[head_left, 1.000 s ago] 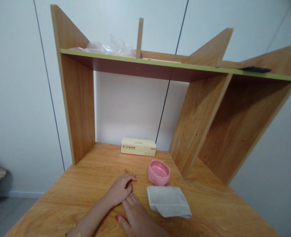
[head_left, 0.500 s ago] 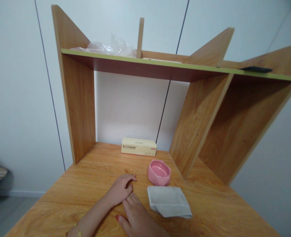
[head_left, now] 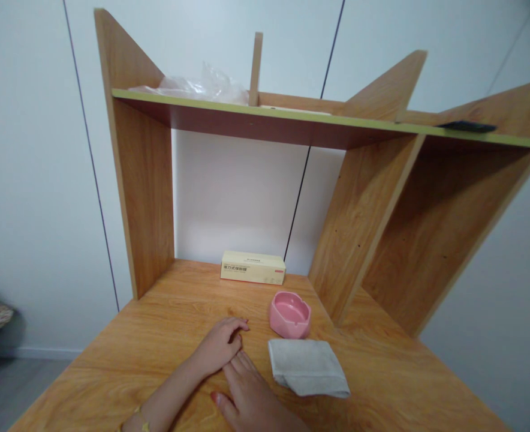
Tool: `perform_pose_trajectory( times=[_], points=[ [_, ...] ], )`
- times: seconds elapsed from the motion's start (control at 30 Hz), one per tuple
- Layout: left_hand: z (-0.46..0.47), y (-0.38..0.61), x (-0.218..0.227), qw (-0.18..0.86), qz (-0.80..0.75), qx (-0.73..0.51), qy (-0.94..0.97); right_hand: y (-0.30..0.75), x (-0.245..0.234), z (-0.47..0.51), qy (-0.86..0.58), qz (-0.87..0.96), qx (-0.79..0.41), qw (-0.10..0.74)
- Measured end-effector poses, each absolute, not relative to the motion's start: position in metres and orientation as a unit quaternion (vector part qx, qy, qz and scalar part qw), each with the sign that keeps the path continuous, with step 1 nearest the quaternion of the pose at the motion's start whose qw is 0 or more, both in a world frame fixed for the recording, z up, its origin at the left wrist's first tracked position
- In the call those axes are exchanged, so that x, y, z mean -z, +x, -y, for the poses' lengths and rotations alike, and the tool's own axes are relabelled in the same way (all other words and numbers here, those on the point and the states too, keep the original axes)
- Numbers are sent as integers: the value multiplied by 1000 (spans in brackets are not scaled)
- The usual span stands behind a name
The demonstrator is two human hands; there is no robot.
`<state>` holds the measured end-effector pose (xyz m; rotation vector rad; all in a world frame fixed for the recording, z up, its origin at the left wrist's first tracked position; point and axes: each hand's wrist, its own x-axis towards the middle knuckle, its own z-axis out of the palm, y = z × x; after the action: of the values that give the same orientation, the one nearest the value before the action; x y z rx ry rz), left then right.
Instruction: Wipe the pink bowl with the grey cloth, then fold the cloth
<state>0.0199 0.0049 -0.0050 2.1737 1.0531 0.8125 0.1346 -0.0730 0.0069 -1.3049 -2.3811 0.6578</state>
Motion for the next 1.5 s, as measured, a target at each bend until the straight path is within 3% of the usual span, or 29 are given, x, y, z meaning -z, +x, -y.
perform_pose_trajectory(
  times=[1.5],
  points=[
    [-6, 21, 6, 282, -396, -306, 819, 135, -6, 74, -460, 838, -237, 172]
  ],
)
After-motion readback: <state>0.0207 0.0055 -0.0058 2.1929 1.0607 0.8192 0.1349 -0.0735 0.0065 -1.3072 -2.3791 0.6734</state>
